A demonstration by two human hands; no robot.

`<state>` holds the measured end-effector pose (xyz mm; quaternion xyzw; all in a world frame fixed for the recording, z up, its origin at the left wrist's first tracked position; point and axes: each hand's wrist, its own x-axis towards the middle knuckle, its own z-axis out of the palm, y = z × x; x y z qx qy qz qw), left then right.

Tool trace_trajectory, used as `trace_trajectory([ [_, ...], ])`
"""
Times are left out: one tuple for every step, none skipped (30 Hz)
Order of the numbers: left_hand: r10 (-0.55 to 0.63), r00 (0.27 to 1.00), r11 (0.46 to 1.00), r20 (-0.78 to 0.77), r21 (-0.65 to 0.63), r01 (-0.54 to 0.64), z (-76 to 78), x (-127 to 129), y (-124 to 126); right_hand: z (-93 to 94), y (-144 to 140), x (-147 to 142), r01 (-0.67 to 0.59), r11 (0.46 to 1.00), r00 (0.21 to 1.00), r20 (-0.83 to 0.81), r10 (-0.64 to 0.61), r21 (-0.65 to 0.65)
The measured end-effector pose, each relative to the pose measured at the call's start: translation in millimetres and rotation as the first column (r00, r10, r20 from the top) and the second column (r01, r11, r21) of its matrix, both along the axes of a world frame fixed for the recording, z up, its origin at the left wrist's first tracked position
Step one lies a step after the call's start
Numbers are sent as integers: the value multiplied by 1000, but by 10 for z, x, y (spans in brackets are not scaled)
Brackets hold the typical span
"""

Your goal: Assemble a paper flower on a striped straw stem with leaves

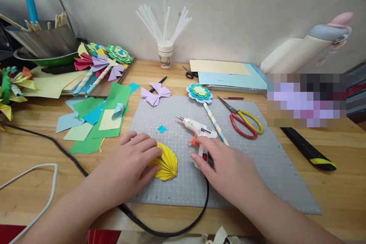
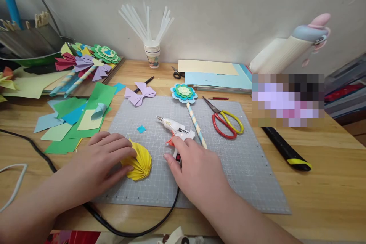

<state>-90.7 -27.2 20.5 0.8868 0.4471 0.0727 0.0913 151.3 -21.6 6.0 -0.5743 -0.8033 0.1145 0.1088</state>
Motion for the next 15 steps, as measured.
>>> trace_trajectory([
  [0, 1000, 1000, 5, -11, 0, -11, -1, -8, 3, 11, -20, 10, 1000, 1000, 11, -9, -15],
  [-2, 1000, 1000, 7, -26, 2, -20, -2, -12, 8, 24, -40, 22, 999, 1000, 15, -21, -38],
  [-6, 1000, 999, 11, -40, 7, -26, -4, -14, 14, 40, -59, 40, 997, 999, 16, -39, -63],
  [-13, 1000, 999, 14, -53, 14, -30, -6, -13, 20, 57, -76, 64, 994, 998, 17, -63, -87],
  [-19, 1000, 998, 20, -63, 20, -32, -9, -11, 23, 74, -90, 92, 990, 996, 19, -90, -107],
  [-22, 999, 997, 27, -73, 23, -33, -11, -10, 21, 91, -100, 121, 985, 993, 21, -119, -122],
  [-23, 999, 996, 35, -80, 26, -33, -14, -9, 14, 108, -106, 150, 980, 989, 17, -149, -131],
  [-21, 999, 996, 42, -86, 25, -32, -18, -10, 2, 121, -108, 174, 975, 984, 2, -176, -141],
  [-17, 999, 996, 46, -90, 22, -32, -24, -14, -15, 132, -107, 192, 969, 980, -28, -199, -157],
  [-10, 999, 996, 46, -92, 14, -34, -31, -22, -36, 138, -103, 203, 963, 972, -83, -220, -180],
  [1, 999, 996, 40, -91, 3, -38, -41, -34, -56, 141, -98, 206, 956, 956, -165, -242, -209],
  [15, 999, 996, 33, -86, -12, -44, -53, -49, -74, 140, -92, 207, 947, 923, -272, -272, -246],
  [32, 999, 996, 27, -79, -30, -52, -67, -67, -86, 135, -87, 200, 933, 863, -397, -313, -299],
  [52, 998, 996, 25, -71, -51, -62, -81, -87, -91, 129, -82, 177, 913, 767, -529, -362, -368],
  [75, 997, 995, 27, -61, -73, -74, -96, -107, -87, 122, -76, 131, 886, 636, -648, -419, -444],
])
